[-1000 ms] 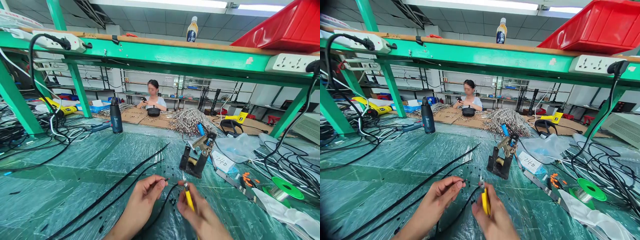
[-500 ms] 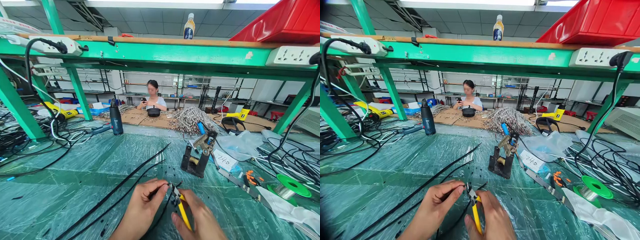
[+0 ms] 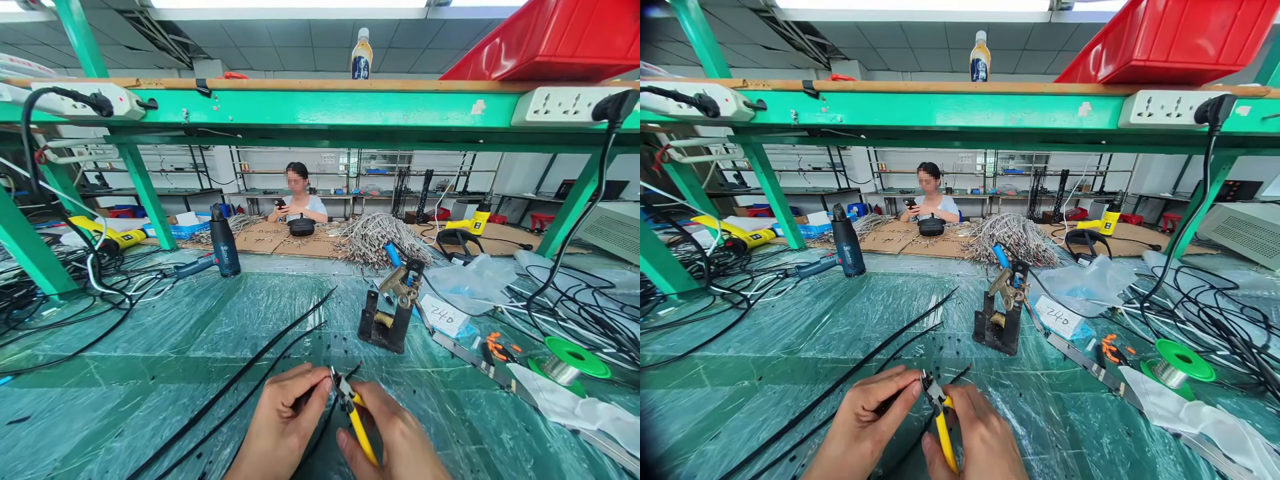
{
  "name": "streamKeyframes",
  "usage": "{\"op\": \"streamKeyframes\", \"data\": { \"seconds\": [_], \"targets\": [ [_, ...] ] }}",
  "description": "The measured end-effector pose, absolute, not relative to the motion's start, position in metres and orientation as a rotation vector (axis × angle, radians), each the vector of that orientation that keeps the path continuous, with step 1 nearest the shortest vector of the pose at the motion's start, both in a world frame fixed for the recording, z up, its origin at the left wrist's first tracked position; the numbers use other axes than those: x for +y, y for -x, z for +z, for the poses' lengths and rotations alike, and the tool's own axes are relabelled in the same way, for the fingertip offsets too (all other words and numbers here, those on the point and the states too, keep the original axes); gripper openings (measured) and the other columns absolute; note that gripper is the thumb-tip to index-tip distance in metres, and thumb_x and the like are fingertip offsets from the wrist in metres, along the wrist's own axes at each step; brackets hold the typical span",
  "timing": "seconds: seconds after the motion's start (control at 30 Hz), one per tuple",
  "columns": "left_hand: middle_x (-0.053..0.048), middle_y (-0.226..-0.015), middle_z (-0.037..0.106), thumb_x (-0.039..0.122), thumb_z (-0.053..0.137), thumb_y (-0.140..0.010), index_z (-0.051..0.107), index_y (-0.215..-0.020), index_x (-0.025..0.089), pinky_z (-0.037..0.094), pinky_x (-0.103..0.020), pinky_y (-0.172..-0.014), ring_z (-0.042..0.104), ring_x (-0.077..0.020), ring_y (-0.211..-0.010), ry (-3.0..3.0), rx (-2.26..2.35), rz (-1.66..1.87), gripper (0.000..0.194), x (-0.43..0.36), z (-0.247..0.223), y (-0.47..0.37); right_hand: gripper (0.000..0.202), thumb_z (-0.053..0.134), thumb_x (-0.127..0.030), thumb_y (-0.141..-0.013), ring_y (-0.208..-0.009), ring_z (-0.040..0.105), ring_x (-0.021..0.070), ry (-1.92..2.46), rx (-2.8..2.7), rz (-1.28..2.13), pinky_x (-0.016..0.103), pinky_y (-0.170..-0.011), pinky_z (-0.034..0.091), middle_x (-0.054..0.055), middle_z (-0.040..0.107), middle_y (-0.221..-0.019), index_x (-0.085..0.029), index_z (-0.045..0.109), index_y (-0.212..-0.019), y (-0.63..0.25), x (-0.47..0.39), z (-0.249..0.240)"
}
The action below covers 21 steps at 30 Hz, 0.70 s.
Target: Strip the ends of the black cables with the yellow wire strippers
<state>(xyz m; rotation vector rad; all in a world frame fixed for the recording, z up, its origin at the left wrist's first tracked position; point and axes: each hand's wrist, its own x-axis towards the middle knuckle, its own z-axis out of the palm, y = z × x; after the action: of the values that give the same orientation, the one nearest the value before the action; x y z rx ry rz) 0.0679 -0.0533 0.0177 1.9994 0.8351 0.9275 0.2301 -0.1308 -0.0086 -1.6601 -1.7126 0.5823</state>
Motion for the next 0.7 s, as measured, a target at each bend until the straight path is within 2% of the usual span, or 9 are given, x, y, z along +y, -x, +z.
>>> {"op": "streamKeyframes", "data": {
  "seconds": [0.43, 0.7],
  "targets": [
    [-0.003, -0.072, 0.067, 0.029, 0.059, -0.085, 0.072, -0.07, 0.021, 0.047, -0.024, -0.06, 0.06, -0.0193, -0.068, -2.02, 0.841, 0.967, 0.021, -0.0544, 0.0236, -0.0656, 0.043, 0.06, -0.027, -0.071, -0.081, 0.061, 0.0211, 1.61, -1.689, 0.698, 0.031, -0.071, 0.047, 0.002, 0.063, -0.095, -0.026, 0.055, -0.113, -0.232, -0.1328, -0.0015],
    [-0.003, -0.066, 0.061, 0.029, 0.056, -0.088, 0.072, -0.072, 0.021, 0.043, -0.024, -0.056, 0.055, -0.017, -0.063, -2.04, 0.817, 0.947, 0.024, -0.054, 0.0243, -0.0661, 0.041, 0.057, -0.025, -0.073, -0.08, 0.061, 0.0212, 1.644, -1.737, 0.66, 0.03, -0.07, 0.047, 0.003, 0.065, -0.095, -0.025, 0.055, -0.114, -0.2321, -0.1309, -0.0022]
  ]
}}
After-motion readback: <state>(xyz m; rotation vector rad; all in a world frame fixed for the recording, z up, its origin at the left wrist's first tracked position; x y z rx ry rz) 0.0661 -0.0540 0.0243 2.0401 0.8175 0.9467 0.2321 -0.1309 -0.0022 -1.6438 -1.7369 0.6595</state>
